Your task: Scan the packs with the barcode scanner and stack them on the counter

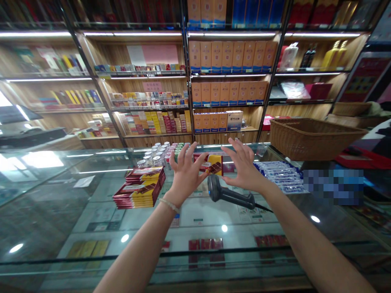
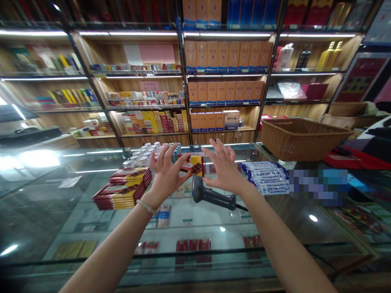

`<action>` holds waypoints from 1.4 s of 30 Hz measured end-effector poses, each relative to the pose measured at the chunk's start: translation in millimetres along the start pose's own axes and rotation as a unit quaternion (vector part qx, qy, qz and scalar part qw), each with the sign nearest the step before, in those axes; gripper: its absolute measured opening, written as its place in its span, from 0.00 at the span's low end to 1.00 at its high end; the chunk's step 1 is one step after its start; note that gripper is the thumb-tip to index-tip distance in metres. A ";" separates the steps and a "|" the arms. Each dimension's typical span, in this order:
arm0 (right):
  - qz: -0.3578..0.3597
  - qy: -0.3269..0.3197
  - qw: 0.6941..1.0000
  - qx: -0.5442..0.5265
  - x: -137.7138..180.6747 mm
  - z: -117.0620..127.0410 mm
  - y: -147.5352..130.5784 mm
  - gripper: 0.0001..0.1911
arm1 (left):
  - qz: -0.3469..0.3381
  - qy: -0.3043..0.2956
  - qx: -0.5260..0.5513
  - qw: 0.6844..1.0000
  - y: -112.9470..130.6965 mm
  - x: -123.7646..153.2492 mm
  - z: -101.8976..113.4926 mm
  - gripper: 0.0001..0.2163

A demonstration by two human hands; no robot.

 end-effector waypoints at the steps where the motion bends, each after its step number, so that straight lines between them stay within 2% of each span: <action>1: -0.007 -0.002 1.000 -0.005 0.6 -0.9 2.7 0.45 | 0.003 0.003 0.006 1.000 -0.9 0.1 -0.5 0.26; 7: -0.040 -0.006 0.999 -0.009 -0.6 -16.5 13.0 0.40 | -0.003 -0.009 0.080 0.997 -2.8 2.3 -5.8 0.28; 13: -0.029 0.002 0.999 -0.037 -5.1 -27.7 2.2 0.41 | -0.027 -0.025 0.125 0.992 6.3 2.6 -8.5 0.32; 18: -0.024 0.042 0.998 -0.052 -7.5 -31.7 -5.7 0.37 | -0.037 -0.036 0.145 0.988 11.5 2.1 -10.0 0.35; 27: -0.015 0.049 0.998 0.022 -3.4 -17.9 -1.7 0.34 | -0.036 -0.015 0.138 0.990 5.3 1.2 -8.5 0.32; 30: -0.004 0.066 0.997 0.044 -2.5 -12.1 -1.8 0.33 | -0.030 -0.012 0.143 0.989 -2.1 0.7 -9.3 0.35; 33: -0.002 0.077 0.996 0.047 -1.4 -8.6 -3.2 0.33 | -0.029 -0.021 0.159 0.987 -9.5 1.5 -11.0 0.37; 42: -0.026 0.052 0.997 0.047 0.5 -5.6 -6.9 0.32 | -0.013 -0.057 0.181 0.982 -14.0 2.2 -12.9 0.41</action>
Point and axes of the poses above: each hand's wrist, its own x-axis away from the middle knuckle, its own z-axis out of the back of the hand, y = z × x, the point moved 2 cm from there along -x, towards the middle knuckle, and after that the axes turned 8 degrees about -y, right-handed, at the moved point
